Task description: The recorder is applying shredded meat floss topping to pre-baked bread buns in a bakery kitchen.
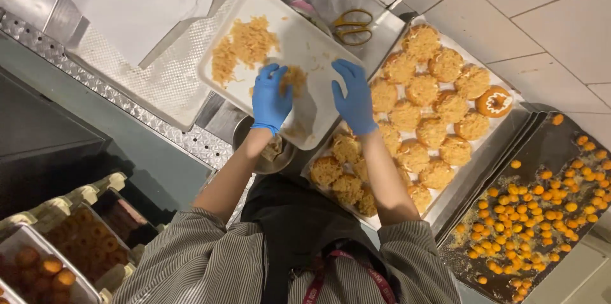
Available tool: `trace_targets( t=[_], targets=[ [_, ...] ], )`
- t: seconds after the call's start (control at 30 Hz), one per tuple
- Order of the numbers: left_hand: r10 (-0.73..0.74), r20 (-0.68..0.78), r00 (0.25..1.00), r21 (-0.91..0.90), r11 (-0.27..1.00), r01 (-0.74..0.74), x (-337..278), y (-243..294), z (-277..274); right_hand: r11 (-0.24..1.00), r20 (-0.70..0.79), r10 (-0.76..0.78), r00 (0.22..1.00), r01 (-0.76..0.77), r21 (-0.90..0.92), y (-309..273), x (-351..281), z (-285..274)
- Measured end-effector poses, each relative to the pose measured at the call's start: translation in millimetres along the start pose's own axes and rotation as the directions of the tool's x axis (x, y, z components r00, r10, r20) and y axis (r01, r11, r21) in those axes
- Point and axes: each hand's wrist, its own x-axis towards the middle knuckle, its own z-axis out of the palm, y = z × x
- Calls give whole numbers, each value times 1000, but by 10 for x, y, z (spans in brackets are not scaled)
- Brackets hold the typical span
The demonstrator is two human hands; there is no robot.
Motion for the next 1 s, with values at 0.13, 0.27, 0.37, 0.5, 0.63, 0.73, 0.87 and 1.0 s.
trace_targets(
  t=[0.13, 0.27, 0.37, 0.5, 0.63, 0.73, 0.87, 1.0],
  targets=[
    [-10, -42, 999, -2, 1000, 9, 80, -149, -474, 988, 240, -154, 958, 156, 11, -77, 108, 488],
    [-236, 315, 919, 142, 969, 201, 56, -574, -377, 993, 386, -111, 916, 83, 88, -9, 59, 986],
    [19, 287, 958, -344, 935, 85, -98, -684, -203, 993, 488, -111, 866, 82, 81, 213, -128, 1279],
    [9, 294, 956, -415, 902, 119, -136, -601, -316, 996, 451, 20, 892, 21, -86, -563, -44, 874],
    [-7, 292, 957, -224, 972, 75, -113, -499, -430, 986, 405, 153, 902, -114, -119, -397, -204, 1004],
    [60, 267, 962, -361, 932, 43, -164, -555, -221, 998, 375, 15, 927, -35, 47, -14, -412, 1267],
    [35, 296, 955, -425, 900, 99, -260, -506, -110, 975, 390, 120, 913, -182, 126, 107, -610, 1331],
    [37, 348, 937, -409, 905, 116, -333, -349, -279, 958, 414, 218, 884, -275, 83, -298, -626, 879]
  ],
)
